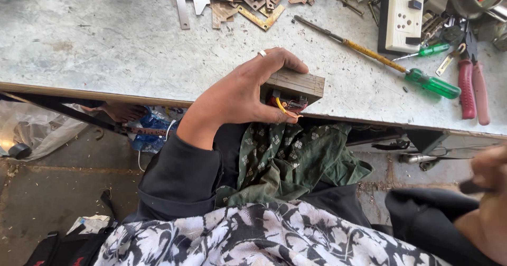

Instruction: The person disassembles and adjusts a small electrical transformer by prying at the laminations with a screwdriver, tapping the metal frame with a hammer, and manipulating the copper-wire coil.

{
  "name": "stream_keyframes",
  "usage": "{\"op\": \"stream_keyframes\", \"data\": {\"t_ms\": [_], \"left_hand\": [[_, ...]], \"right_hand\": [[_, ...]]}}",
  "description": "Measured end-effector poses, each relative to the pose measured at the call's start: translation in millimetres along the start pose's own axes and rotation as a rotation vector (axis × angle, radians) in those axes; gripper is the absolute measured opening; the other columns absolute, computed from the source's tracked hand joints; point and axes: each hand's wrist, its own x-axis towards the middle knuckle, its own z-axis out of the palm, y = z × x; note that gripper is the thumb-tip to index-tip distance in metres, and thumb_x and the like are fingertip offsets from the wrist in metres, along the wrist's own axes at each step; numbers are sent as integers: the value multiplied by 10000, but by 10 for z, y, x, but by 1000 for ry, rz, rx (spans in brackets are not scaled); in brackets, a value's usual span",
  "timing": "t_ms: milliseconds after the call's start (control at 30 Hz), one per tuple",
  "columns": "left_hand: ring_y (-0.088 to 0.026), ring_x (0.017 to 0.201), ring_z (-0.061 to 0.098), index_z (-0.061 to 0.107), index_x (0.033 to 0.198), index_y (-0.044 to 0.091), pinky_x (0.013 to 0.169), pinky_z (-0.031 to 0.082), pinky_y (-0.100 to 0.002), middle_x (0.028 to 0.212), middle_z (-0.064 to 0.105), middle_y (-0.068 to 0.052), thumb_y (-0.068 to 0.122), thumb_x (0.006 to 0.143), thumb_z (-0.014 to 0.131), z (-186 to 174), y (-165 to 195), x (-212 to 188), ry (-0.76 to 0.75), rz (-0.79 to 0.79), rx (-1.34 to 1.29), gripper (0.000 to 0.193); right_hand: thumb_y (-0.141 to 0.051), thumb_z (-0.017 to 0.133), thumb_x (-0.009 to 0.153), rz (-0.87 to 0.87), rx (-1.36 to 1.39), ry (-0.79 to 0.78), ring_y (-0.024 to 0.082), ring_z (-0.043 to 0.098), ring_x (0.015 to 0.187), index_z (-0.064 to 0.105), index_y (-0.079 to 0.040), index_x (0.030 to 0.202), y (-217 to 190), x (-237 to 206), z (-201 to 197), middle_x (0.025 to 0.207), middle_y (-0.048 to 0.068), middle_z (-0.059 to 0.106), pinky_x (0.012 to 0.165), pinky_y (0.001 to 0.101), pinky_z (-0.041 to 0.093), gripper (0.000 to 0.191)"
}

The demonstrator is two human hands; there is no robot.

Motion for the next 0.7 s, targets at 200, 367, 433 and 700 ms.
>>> {"op": "stream_keyframes", "data": {"t_ms": [200, 367, 433, 700], "left_hand": [[-218, 1183, 685, 551, 1313, 153, 988, 593, -363, 1239, 679, -46, 199, 757, 965, -49, 127, -93, -23, -53, -21, 694], [-220, 1186, 686, 552, 1312, 149, 1003, 572, -368, 1240, 680, -52, 195, 768, 972, -78, 111, -187, -40, -4, -70, 689], [-215, 1205, 682, 555, 1312, 147, 1023, 576, -362, 1264, 676, -49, 190, 774, 963, -91, 102, -191, -64, 31, -92, 677], [-188, 1192, 662, 576, 1306, 126, 1033, 564, -362, 1259, 669, -42, 195, 804, 946, -108, 249, -274, -85, -4, -156, 627]], "right_hand": [[6, 646, 899, 139, -155, -437, 264, 647, 987, 533, 12, 1449, -46, 252, 150, 1187, 186, 647, 845, 381, 517, 562], [-12, 637, 916, 84, -80, -129, 253, 641, 948, 524, -14, 1472, -386, -74, -172, 1151, 173, 648, 827, 380, 520, 568], [-19, 633, 922, 42, 0, 7, 248, 638, 932, 520, -24, 1481, -481, -63, -137, 1137, 168, 648, 819, 380, 521, 570], [-48, 617, 950, 147, -109, -386, 231, 628, 869, 505, -66, 1518, -406, 33, -99, 1080, 149, 649, 789, 379, 525, 579]]}}
